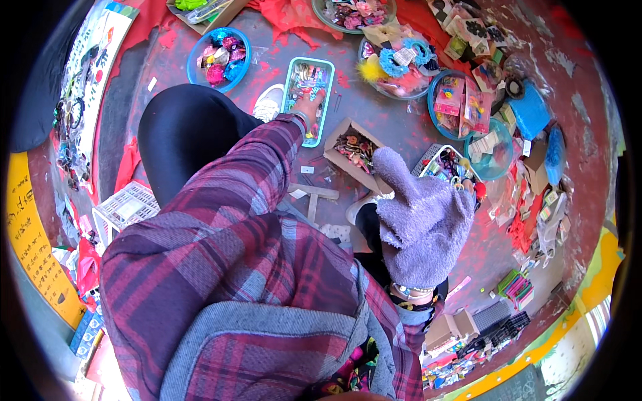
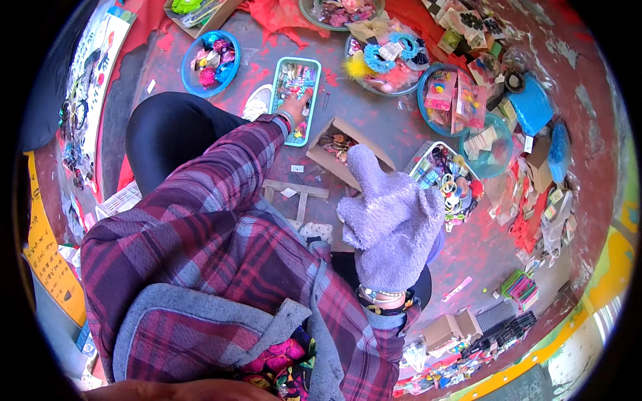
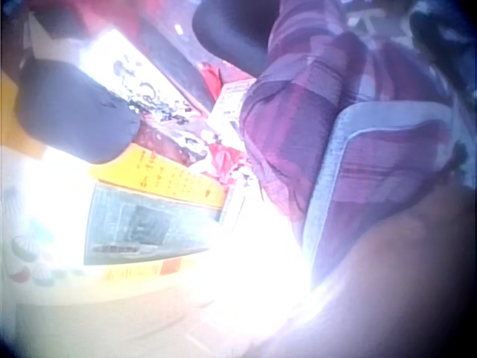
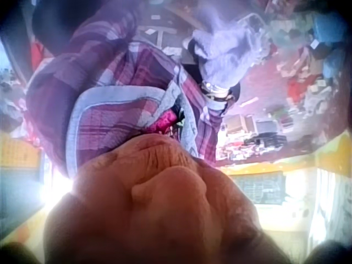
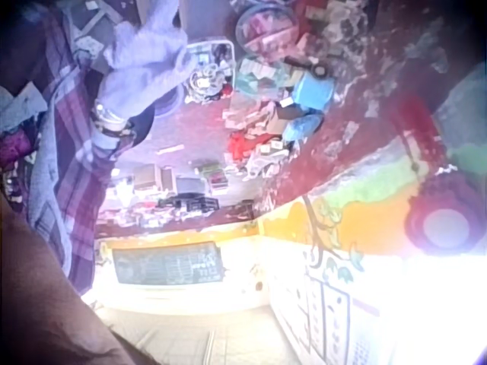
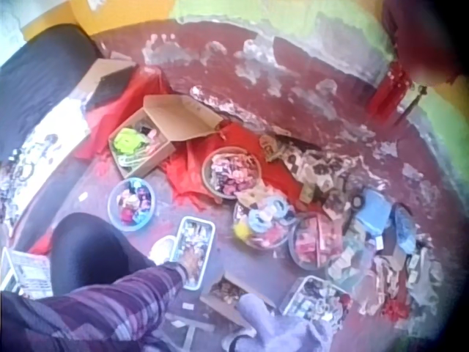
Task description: The person sits on the floor and repeatedly picks up small jewelry items from a tray, wipes them with a cloth, and places them into a cardboard box. The process is repeated for multiple items throughout the clip.
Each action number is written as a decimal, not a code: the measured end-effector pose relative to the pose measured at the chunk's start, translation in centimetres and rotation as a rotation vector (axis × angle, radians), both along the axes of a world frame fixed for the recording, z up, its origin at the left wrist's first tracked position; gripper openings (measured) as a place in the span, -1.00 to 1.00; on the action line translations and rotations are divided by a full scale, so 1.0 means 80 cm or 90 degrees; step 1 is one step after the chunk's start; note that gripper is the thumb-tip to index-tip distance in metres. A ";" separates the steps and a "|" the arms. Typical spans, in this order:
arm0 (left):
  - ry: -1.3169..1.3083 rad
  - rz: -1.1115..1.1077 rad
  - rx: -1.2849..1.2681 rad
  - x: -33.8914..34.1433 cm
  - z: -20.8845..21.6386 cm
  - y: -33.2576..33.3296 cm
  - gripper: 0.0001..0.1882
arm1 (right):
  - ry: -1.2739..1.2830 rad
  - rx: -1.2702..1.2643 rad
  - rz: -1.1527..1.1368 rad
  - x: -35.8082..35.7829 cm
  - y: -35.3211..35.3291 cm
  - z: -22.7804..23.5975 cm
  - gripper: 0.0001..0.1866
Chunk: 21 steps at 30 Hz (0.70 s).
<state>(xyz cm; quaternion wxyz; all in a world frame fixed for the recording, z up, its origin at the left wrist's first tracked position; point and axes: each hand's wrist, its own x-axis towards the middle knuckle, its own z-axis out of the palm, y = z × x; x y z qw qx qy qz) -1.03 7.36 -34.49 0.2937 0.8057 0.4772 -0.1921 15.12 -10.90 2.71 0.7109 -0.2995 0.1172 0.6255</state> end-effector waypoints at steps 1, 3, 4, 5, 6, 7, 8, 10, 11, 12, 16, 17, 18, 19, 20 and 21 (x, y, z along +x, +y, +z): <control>0.019 -0.007 -0.036 0.005 0.018 0.003 -0.26 | -0.001 0.003 0.001 0.000 0.000 -0.001 -0.65; -0.010 -0.053 0.025 0.001 -0.006 -0.002 -0.29 | 0.011 0.002 0.004 0.000 0.004 0.002 -0.65; -0.025 -0.075 0.051 -0.001 -0.016 -0.008 -0.31 | 0.012 -0.012 0.007 -0.001 0.006 0.007 -0.65; -0.034 -0.060 0.066 0.001 -0.019 -0.009 -0.36 | 0.015 -0.015 0.008 -0.001 0.005 0.005 -0.65; -0.043 -0.044 0.081 0.004 -0.020 -0.013 -0.42 | 0.006 -0.027 0.010 -0.001 0.001 0.002 -0.65; -0.053 -0.028 0.094 0.006 -0.020 -0.015 -0.47 | 0.009 -0.039 0.003 -0.001 0.000 0.002 -0.65; -0.062 0.009 0.068 0.008 -0.020 -0.014 -0.50 | 0.010 -0.051 -0.008 -0.003 -0.002 0.000 -0.65; -0.081 0.084 0.012 0.010 -0.017 -0.012 -0.57 | 0.026 -0.065 -0.033 -0.006 -0.003 0.001 -0.65; -0.136 0.123 0.043 0.004 -0.025 -0.016 -0.61 | 0.029 -0.069 -0.037 -0.008 -0.002 0.002 -0.66; -0.182 0.156 0.031 -0.002 -0.035 -0.017 -0.62 | 0.020 -0.062 -0.026 -0.008 -0.002 0.000 -0.67; -0.335 0.412 -0.156 -0.028 -0.070 -0.001 -0.65 | 0.011 0.001 -0.007 -0.009 -0.002 0.002 -0.72; -0.370 0.526 -0.279 -0.032 -0.073 0.007 -0.64 | 0.007 -0.008 -0.013 -0.012 -0.002 0.008 -0.70; -0.404 0.641 -0.397 -0.039 -0.082 0.021 -0.64 | 0.003 -0.012 -0.013 -0.014 -0.003 0.014 -0.68; -0.431 0.647 -0.377 -0.071 -0.129 0.022 -0.59 | 0.005 -0.021 0.022 -0.012 0.003 0.024 -0.66; -0.504 0.717 -0.487 -0.067 -0.120 0.020 -0.58 | -0.016 -0.023 0.032 -0.013 0.005 0.022 -0.68; -0.573 0.767 -0.597 -0.059 -0.087 0.023 -0.57 | -0.037 -0.015 0.027 -0.015 -0.002 0.016 -0.71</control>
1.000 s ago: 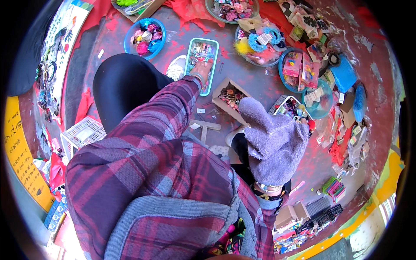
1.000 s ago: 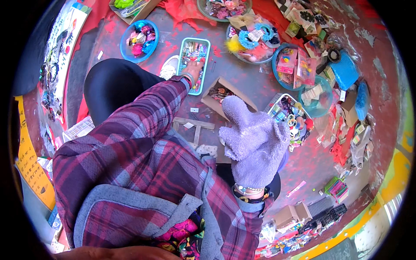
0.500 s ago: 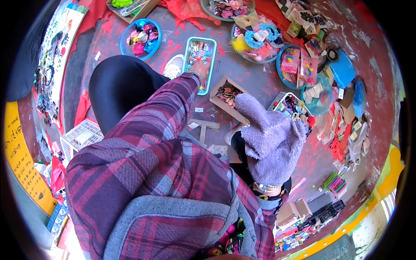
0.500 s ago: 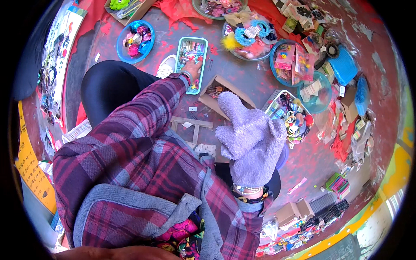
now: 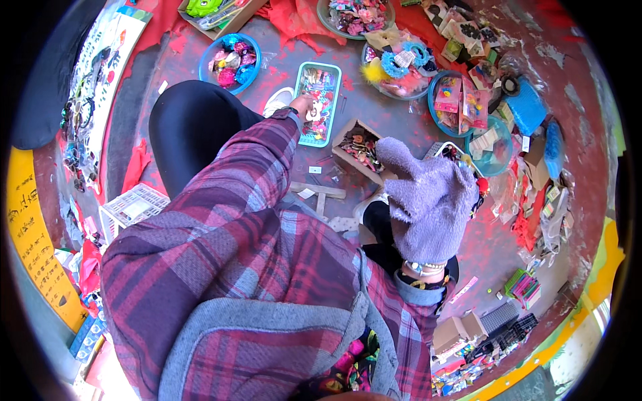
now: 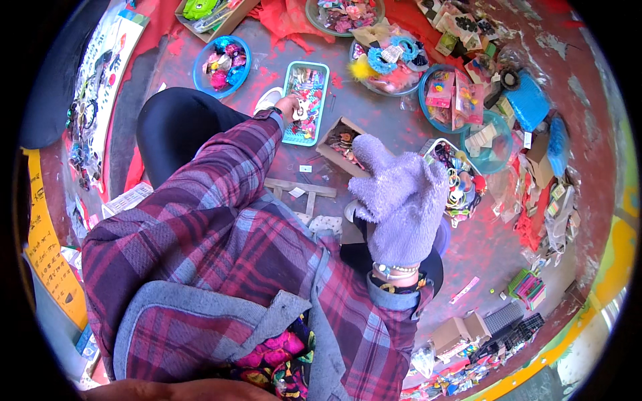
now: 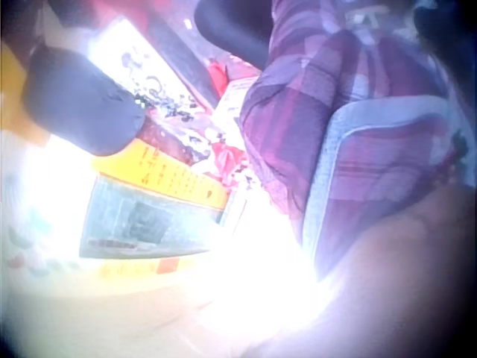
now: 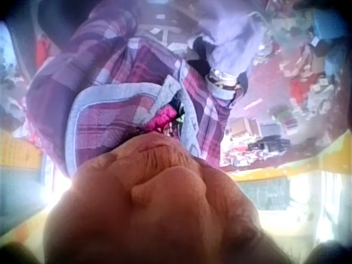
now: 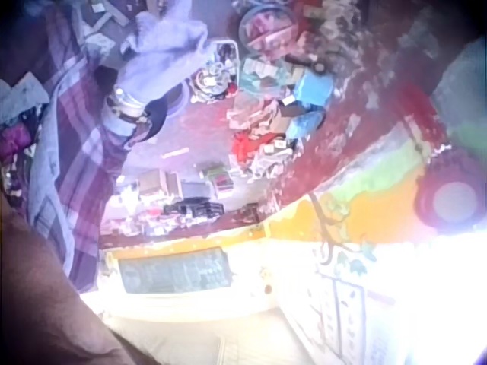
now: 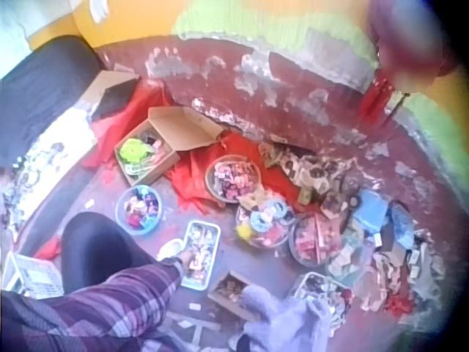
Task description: The person sits on the floor and repeatedly picks up small jewelry items from a tray, wipes them with a cloth, and places them into a cardboard box. The process is repeated for multiple items throughout the clip.
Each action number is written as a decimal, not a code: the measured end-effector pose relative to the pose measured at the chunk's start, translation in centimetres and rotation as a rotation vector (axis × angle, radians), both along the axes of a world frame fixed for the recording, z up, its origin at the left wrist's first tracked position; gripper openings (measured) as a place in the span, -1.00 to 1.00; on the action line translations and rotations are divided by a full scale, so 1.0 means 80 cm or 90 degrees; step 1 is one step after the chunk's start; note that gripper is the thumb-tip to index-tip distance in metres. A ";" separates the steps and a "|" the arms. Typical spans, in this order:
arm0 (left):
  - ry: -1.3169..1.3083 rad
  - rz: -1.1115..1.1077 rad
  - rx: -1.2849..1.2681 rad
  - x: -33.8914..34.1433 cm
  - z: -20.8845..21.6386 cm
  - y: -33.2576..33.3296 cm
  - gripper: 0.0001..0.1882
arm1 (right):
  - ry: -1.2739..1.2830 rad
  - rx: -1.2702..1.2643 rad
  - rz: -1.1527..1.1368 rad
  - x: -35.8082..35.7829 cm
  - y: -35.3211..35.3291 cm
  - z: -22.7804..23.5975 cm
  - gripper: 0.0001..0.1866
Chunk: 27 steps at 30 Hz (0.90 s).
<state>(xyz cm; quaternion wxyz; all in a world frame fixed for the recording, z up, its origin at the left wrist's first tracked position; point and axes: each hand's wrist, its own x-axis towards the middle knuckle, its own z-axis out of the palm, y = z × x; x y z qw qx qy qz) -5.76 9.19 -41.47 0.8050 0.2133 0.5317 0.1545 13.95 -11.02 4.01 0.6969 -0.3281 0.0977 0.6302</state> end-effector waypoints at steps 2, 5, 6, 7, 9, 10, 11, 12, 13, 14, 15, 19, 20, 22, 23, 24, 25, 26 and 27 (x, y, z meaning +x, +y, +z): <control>-0.191 0.030 -0.108 0.010 0.099 0.005 -0.56 | -0.064 0.030 -0.027 -0.006 -0.014 -0.004 -0.73; -0.402 0.167 -0.229 0.013 0.156 -0.002 -0.60 | -0.207 0.009 -0.073 -0.008 -0.031 -0.015 -0.65; -0.396 0.153 -0.175 0.019 0.184 -0.008 -0.61 | -0.273 0.021 -0.070 -0.013 -0.033 -0.012 -0.66; -0.463 0.166 -0.209 0.025 0.202 -0.011 -0.66 | -0.338 0.033 -0.070 -0.017 -0.035 -0.008 -0.67; -0.547 0.129 -0.222 0.044 0.221 -0.015 -0.66 | -0.148 0.087 -0.100 -0.014 -0.041 0.011 -0.69; -0.590 0.075 -0.218 0.049 0.235 -0.014 -0.66 | -0.269 0.121 -0.048 -0.008 -0.052 -0.001 -0.75; -0.632 0.025 -0.213 0.055 0.254 -0.013 -0.65 | -0.521 0.080 -0.005 -0.005 -0.056 -0.008 -0.76; -0.676 -0.030 -0.213 0.065 0.277 -0.016 -0.64 | -0.776 0.025 0.034 -0.004 -0.060 -0.009 -0.76; -0.718 -0.073 -0.216 0.074 0.302 -0.021 -0.63 | -0.809 0.022 0.061 -0.001 -0.063 -0.017 -0.71; -0.758 -0.108 -0.209 0.077 0.331 -0.027 -0.63 | -0.838 0.029 0.095 0.004 -0.063 -0.029 -0.65; -0.796 -0.152 -0.205 0.082 0.362 -0.035 -0.62 | -0.748 0.030 0.066 0.005 -0.063 -0.035 -0.63; -0.731 -0.135 -0.163 0.080 0.479 -0.083 -0.55 | -0.642 0.047 -0.069 -0.001 -0.068 -0.032 -0.66; -0.763 -0.156 -0.149 0.076 0.491 -0.089 -0.56 | -0.832 0.034 -0.079 -0.001 -0.069 -0.035 -0.71; -0.725 -0.162 -0.063 0.064 0.516 -0.103 -0.57 | -1.002 0.039 -0.085 -0.001 -0.068 -0.035 -0.75; -0.704 -0.159 -0.020 0.056 0.525 -0.110 -0.57 | -0.981 0.059 -0.080 -0.006 -0.065 -0.028 -0.75; -0.688 -0.129 -0.016 0.050 0.531 -0.116 -0.58 | -0.750 0.111 -0.063 -0.012 -0.062 -0.020 -0.70; -0.667 -0.126 0.001 0.044 0.531 -0.119 -0.60 | -0.749 0.120 -0.058 -0.026 -0.064 -0.011 -0.78; -0.644 -0.122 0.021 0.038 0.530 -0.122 -0.62 | -0.745 0.130 -0.051 -0.047 -0.063 0.010 -0.83; -0.622 -0.121 0.036 0.032 0.533 -0.128 -0.64 | -0.742 0.137 -0.047 -0.068 -0.065 0.031 -0.82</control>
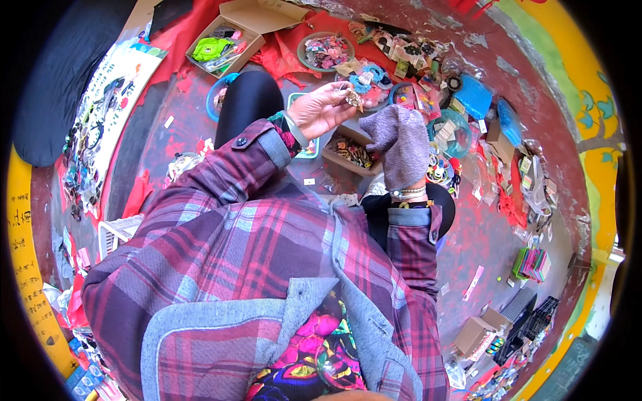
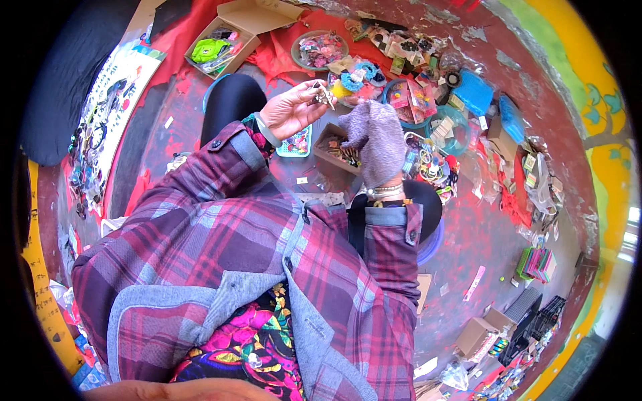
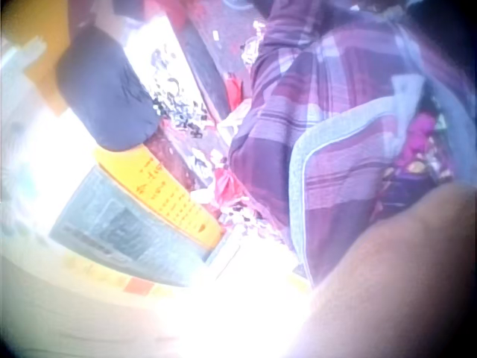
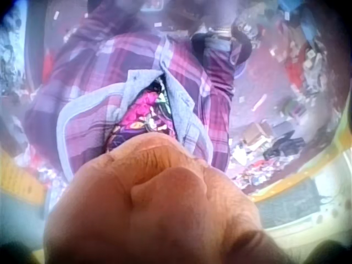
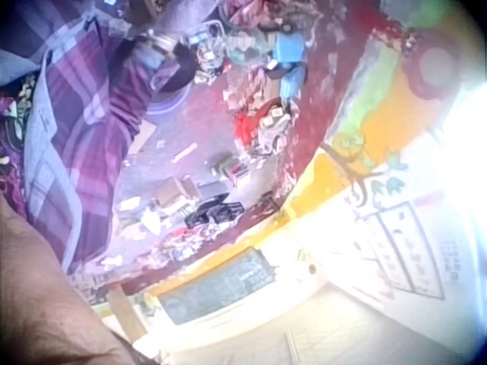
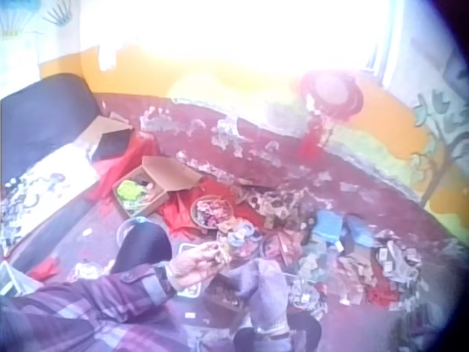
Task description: The person sits on the floor and repeatedly picks up small jewelry items from a tray, wipes them with a cloth, and places them into a cardboard box. The process is repeated for multiple items throughout the clip.
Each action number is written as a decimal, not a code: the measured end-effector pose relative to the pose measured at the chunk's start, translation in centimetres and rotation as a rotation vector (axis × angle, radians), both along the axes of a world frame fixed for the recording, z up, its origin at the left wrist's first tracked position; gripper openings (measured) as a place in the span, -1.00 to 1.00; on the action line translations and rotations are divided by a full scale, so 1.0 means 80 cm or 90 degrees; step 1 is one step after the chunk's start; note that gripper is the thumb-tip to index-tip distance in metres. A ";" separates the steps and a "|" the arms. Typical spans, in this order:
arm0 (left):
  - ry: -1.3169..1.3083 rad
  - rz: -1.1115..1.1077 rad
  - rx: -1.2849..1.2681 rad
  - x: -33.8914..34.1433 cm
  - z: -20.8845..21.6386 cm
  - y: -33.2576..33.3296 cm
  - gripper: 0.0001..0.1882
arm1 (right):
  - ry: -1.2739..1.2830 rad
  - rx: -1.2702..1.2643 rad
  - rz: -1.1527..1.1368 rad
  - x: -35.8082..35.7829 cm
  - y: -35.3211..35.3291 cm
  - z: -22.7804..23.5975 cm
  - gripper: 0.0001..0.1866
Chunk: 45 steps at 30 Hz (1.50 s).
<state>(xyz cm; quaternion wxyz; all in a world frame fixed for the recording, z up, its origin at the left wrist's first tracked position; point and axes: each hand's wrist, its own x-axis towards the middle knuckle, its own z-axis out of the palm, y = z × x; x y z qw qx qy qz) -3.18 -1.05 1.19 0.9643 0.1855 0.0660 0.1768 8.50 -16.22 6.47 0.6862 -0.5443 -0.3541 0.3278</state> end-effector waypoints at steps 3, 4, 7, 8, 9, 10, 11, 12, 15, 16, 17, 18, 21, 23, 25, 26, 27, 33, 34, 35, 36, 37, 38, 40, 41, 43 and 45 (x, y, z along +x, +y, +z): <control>0.123 0.057 0.018 -0.005 0.001 -0.022 -0.74 | -0.136 0.014 -0.051 -0.024 -0.009 -0.020 -0.83; 0.161 0.072 0.031 -0.005 -0.001 -0.028 -0.77 | -0.282 0.002 -0.073 -0.020 -0.009 -0.041 -0.83; 0.221 0.068 0.095 0.002 0.002 -0.047 -0.86 | 0.454 0.125 0.074 -0.031 -0.010 -0.037 -0.82; 0.235 0.062 0.120 0.003 0.001 -0.052 -0.87 | 0.362 0.110 0.053 -0.032 -0.015 -0.039 -0.81; 0.245 0.044 0.143 0.005 0.002 -0.057 -0.91 | 0.269 0.094 0.031 -0.032 -0.020 -0.043 -0.80; 0.245 0.030 0.145 0.005 0.003 -0.061 -0.91 | 0.176 0.078 0.010 -0.032 -0.024 -0.045 -0.79; 0.246 0.015 0.147 0.007 0.005 -0.065 -0.92 | 0.298 0.101 -0.025 -0.036 -0.027 -0.040 -0.78; 0.246 0.000 0.149 0.008 0.009 -0.069 -0.92 | 0.211 0.054 -0.020 -0.029 -0.033 -0.048 -0.78; 0.251 -0.051 0.151 0.008 0.015 -0.077 -0.88 | -0.531 -0.055 -0.113 -0.010 -0.046 -0.063 -0.66; 0.246 -0.062 0.145 0.006 0.015 -0.079 -0.88 | -0.567 -0.057 -0.110 -0.008 -0.048 -0.062 -0.64; 0.232 -0.067 0.162 0.006 0.013 -0.079 -0.88 | -0.602 -0.060 -0.106 -0.007 -0.050 -0.055 -0.61; 0.252 -0.056 0.171 0.006 0.013 -0.081 -0.88 | -0.637 -0.063 -0.102 -0.006 -0.051 -0.051 -0.58; 0.300 -0.018 0.194 0.006 0.018 -0.082 -0.88 | -0.676 -0.116 -0.084 -0.005 -0.047 -0.039 -0.54; 0.313 0.008 0.199 0.005 0.019 -0.079 -0.87 | -0.607 -0.142 -0.083 -0.008 -0.046 -0.035 -0.55; 0.336 0.022 0.236 0.005 0.021 -0.077 -0.87 | -0.366 -0.109 -0.094 -0.016 -0.042 -0.042 -0.58; 0.349 0.030 0.251 0.006 0.021 -0.076 -0.87 | -0.560 -0.097 -0.113 -0.013 -0.044 -0.035 -0.61; 0.353 0.016 0.285 0.006 0.019 -0.076 -0.88 | -0.751 -0.076 -0.162 -0.012 -0.044 -0.028 -0.64; 0.368 -0.019 0.316 0.010 0.019 -0.094 -0.91 | -0.138 -0.062 -0.084 -0.005 -0.038 -0.102 -0.77; 0.371 -0.027 0.307 0.011 0.019 -0.095 -0.91 | -0.099 -0.059 -0.084 -0.002 -0.039 -0.104 -0.77; 0.377 -0.036 0.311 0.010 0.018 -0.094 -0.91 | -0.128 -0.056 -0.096 -0.002 -0.040 -0.107 -0.78; 0.382 -0.045 0.315 0.010 0.017 -0.093 -0.91 | -0.158 -0.054 -0.108 -0.003 -0.041 -0.109 -0.79; 0.387 -0.055 0.319 0.009 0.016 -0.093 -0.90 | -0.187 -0.051 -0.120 -0.003 -0.042 -0.110 -0.80; 0.385 -0.062 0.304 0.009 0.017 -0.094 -0.90 | -0.388 -0.073 -0.142 -0.002 -0.042 -0.105 -0.81; 0.380 -0.075 0.274 0.007 0.021 -0.097 -0.90 | -0.790 -0.111 -0.180 -0.001 -0.042 -0.089 -0.81; 0.377 -0.080 0.281 0.008 0.019 -0.097 -0.90 | -0.742 -0.110 -0.184 -0.001 -0.043 -0.090 -0.80; 0.370 -0.089 0.294 0.010 0.012 -0.096 -0.89 | -0.646 -0.105 -0.193 -0.002 -0.046 -0.094 -0.77; 0.391 -0.079 0.273 0.011 0.012 -0.096 -0.90 | -0.809 -0.079 -0.198 0.003 -0.044 -0.095 -0.73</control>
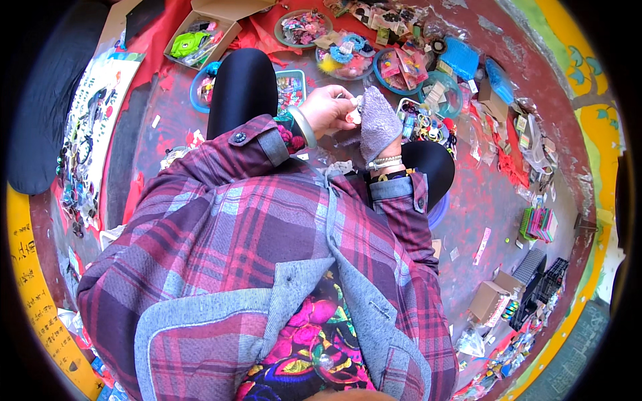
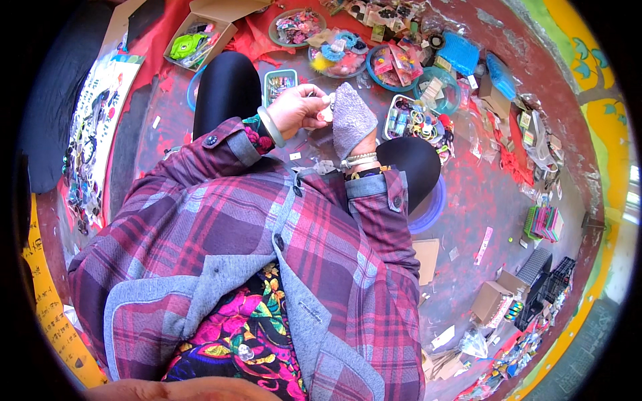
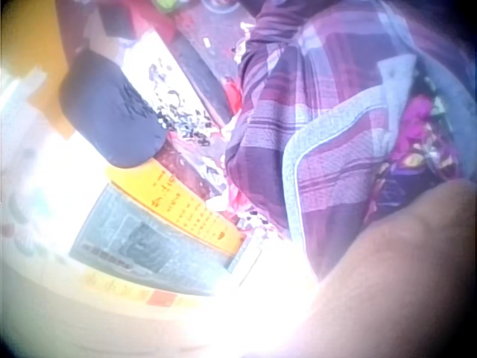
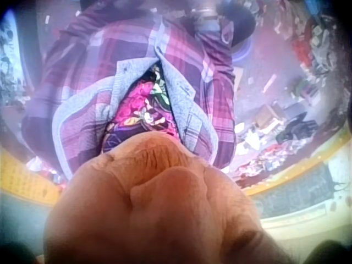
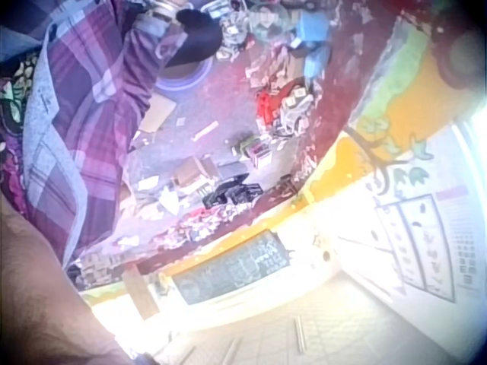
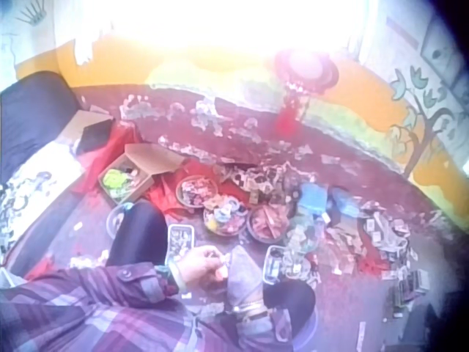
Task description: The person sits on the floor and repeatedly picks up small jewelry items from a tray, wipes them with a cloth, and places them into a cardboard box. The process is repeated for multiple items throughout the clip.
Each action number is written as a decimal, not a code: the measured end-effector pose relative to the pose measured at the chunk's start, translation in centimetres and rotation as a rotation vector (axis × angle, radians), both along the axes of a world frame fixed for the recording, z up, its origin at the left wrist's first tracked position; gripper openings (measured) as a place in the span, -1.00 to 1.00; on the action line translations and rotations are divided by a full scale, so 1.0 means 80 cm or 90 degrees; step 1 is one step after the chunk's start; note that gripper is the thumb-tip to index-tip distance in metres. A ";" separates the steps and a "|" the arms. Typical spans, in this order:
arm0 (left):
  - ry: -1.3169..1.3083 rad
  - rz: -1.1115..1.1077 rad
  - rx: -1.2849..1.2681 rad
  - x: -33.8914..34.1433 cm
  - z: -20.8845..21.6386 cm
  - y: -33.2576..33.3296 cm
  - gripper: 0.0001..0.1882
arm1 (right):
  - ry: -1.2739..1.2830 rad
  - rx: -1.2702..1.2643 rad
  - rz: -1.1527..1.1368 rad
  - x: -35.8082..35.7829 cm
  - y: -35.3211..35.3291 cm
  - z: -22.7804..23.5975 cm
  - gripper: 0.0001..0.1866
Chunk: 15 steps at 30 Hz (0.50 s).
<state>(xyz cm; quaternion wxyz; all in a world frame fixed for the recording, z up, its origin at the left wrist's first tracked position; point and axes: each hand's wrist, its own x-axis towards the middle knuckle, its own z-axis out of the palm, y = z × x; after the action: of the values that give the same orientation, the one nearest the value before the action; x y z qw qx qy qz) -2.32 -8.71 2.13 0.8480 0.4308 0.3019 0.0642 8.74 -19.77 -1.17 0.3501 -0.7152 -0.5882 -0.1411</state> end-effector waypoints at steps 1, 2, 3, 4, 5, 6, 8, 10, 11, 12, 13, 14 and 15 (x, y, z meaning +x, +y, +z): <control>0.009 0.009 -0.008 0.000 0.000 0.000 -0.91 | -0.082 -0.002 0.005 0.002 0.000 0.000 -0.72; 0.005 0.025 -0.031 0.000 0.001 0.001 -0.91 | -0.084 -0.034 0.018 0.003 0.001 0.006 -0.70; 0.001 0.040 -0.055 -0.002 0.002 0.003 -0.91 | -0.086 -0.066 0.030 0.004 0.001 0.015 -0.69; -0.003 0.056 -0.078 -0.003 0.002 0.004 -0.90 | -0.088 -0.098 0.042 0.004 0.002 0.023 -0.68; -0.015 0.061 -0.096 -0.004 0.000 0.007 -0.90 | -0.108 -0.082 0.028 0.002 0.002 0.028 -0.67; -0.027 0.066 -0.115 -0.005 -0.005 0.012 -0.89 | -0.128 -0.066 0.014 -0.002 0.003 0.032 -0.67; -0.043 0.071 -0.131 -0.007 -0.007 0.016 -0.87 | -0.117 -0.034 0.027 -0.007 0.004 0.044 -0.64; -0.056 0.076 -0.133 -0.005 -0.004 0.015 -0.87 | -0.117 -0.096 0.038 -0.010 0.002 0.048 -0.68; -0.063 0.076 -0.134 -0.005 -0.001 0.015 -0.86 | -0.029 -0.098 0.055 -0.010 0.002 0.047 -0.70; -0.065 0.063 -0.114 -0.005 0.001 0.015 -0.86 | 0.059 -0.095 0.069 -0.012 0.002 0.046 -0.71; -0.068 0.051 -0.094 -0.005 0.003 0.016 -0.85 | 0.235 -0.062 0.097 -0.012 0.002 0.039 -0.72; -0.070 0.038 -0.074 -0.004 0.005 0.016 -0.84 | 0.411 -0.026 0.124 -0.011 0.002 0.030 -0.72; -0.045 0.012 -0.056 -0.004 0.007 0.015 -0.84 | 0.587 0.012 0.150 -0.010 0.002 0.020 -0.72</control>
<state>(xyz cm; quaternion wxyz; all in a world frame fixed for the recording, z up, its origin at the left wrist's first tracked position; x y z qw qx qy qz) -2.61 -7.47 2.65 0.8756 0.3877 0.2785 0.0741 7.95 -19.63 0.46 0.5946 -0.6285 -0.4472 0.2267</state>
